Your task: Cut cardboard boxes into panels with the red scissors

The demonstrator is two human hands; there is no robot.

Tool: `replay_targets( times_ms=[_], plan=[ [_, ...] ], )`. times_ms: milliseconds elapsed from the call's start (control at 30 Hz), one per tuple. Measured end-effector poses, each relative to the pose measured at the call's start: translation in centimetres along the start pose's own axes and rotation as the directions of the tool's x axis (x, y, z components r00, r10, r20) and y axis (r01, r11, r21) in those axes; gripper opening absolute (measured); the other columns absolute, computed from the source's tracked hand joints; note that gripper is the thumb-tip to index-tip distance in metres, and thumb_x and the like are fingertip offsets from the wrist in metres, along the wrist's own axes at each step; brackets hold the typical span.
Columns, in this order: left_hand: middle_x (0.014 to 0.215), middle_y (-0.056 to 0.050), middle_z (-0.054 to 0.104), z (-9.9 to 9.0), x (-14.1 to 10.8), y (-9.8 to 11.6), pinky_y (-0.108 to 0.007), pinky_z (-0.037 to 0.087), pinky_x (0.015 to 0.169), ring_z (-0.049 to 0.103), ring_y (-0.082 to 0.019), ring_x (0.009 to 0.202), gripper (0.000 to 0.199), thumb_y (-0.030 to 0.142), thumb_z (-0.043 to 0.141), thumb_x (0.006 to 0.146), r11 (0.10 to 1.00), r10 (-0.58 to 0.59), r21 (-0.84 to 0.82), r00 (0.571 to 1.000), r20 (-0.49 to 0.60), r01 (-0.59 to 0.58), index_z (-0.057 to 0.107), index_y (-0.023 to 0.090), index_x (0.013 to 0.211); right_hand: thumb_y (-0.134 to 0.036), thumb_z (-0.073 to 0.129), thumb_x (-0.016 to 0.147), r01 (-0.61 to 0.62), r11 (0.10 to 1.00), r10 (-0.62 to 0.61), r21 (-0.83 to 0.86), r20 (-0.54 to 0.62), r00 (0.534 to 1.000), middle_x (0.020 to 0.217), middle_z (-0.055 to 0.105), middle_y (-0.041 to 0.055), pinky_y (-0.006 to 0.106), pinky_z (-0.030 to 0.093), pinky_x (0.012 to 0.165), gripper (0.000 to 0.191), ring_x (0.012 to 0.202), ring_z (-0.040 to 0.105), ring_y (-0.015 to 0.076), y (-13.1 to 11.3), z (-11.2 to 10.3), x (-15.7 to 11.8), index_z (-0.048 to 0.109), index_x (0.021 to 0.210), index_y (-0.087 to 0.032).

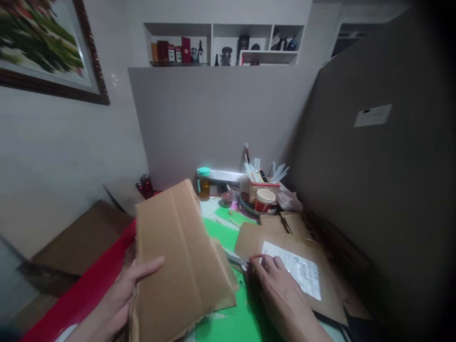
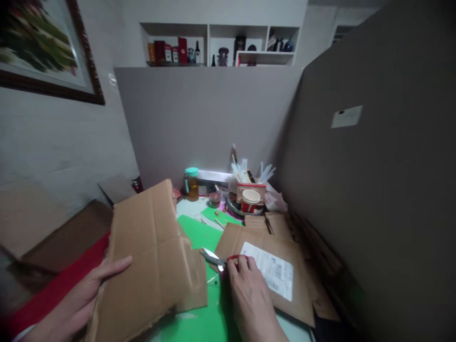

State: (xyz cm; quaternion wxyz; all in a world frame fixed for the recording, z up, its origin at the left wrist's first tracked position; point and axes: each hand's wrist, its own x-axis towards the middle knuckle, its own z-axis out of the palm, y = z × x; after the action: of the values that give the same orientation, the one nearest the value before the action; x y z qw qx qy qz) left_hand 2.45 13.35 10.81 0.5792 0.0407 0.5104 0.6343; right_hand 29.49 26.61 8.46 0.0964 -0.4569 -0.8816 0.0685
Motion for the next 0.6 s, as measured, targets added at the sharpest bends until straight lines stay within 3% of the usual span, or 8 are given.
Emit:
replay_targets(
  times_ms=[67,200,367,433,500,600],
  plan=[
    [0.092,-0.022,0.078,-0.1,-0.1,0.0,-0.047,0.065,0.067,0.076,-0.035,0.072,0.079,0.01,0.084,0.063,0.998,0.064,-0.019,0.998,0.024,-0.063,0.05,0.007,0.135,0.011,0.046,0.081,0.062,0.998,-0.063,-0.028,-0.013,0.998,0.111,0.068,0.0222,0.048,0.048,0.087,0.045,0.102,0.061,0.0368,0.3,1.9,0.5,0.071,0.114,-0.007],
    [0.078,-0.015,0.079,-0.6,-0.7,0.3,-0.043,0.064,0.058,0.074,-0.032,0.061,0.088,0.007,0.087,0.056,0.994,0.104,-0.039,0.995,0.0,-0.104,0.048,0.009,0.135,0.004,0.048,0.087,0.151,0.978,-0.175,-0.143,-0.175,0.969,0.118,0.068,0.0173,0.048,0.051,0.083,0.043,0.105,0.061,0.0354,1.7,4.6,1.0,0.068,0.12,-0.014],
    [0.093,-0.022,0.078,-0.6,-2.0,0.9,-0.043,0.064,0.056,0.074,-0.03,0.059,0.082,0.0,0.079,0.061,0.982,0.181,-0.07,0.983,0.031,-0.178,0.045,0.009,0.135,0.002,0.047,0.083,0.221,0.956,-0.262,-0.192,-0.223,0.939,0.105,0.07,0.0149,0.043,0.055,0.076,0.041,0.094,0.066,0.0323,4.6,5.0,1.6,0.066,0.115,-0.016],
    [0.092,-0.023,0.078,-0.6,-2.2,1.1,-0.045,0.065,0.059,0.075,-0.032,0.062,0.07,-0.001,0.077,0.064,0.974,0.202,-0.107,0.979,0.013,-0.2,0.051,0.007,0.128,-0.002,0.047,0.083,0.211,0.969,-0.238,-0.125,-0.275,0.931,0.107,0.069,0.017,0.041,0.057,0.08,0.039,0.096,0.068,0.0311,5.3,4.0,1.3,0.063,0.117,-0.014],
    [0.091,-0.021,0.078,-0.7,-2.1,1.4,-0.048,0.066,0.064,0.076,-0.034,0.068,0.058,0.0,0.076,0.067,0.961,0.243,-0.132,0.97,-0.022,-0.244,0.056,0.007,0.121,-0.016,0.051,0.089,0.195,0.981,-0.177,0.02,-0.345,0.922,0.119,0.066,0.0195,0.037,0.058,0.084,0.043,0.101,0.069,0.0302,5.4,2.7,0.6,0.053,0.132,-0.014],
    [0.087,-0.017,0.079,-0.6,-2.0,1.8,-0.047,0.066,0.067,0.076,-0.031,0.067,0.049,-0.001,0.071,0.072,0.946,0.28,-0.144,0.955,-0.092,-0.291,0.059,0.008,0.119,-0.034,0.05,0.096,0.179,0.891,-0.019,0.416,-0.36,0.933,0.12,0.07,0.0145,0.031,0.059,0.08,0.057,0.096,0.073,0.0255,4.1,1.6,-0.8,0.034,0.15,-0.022]
  ],
)
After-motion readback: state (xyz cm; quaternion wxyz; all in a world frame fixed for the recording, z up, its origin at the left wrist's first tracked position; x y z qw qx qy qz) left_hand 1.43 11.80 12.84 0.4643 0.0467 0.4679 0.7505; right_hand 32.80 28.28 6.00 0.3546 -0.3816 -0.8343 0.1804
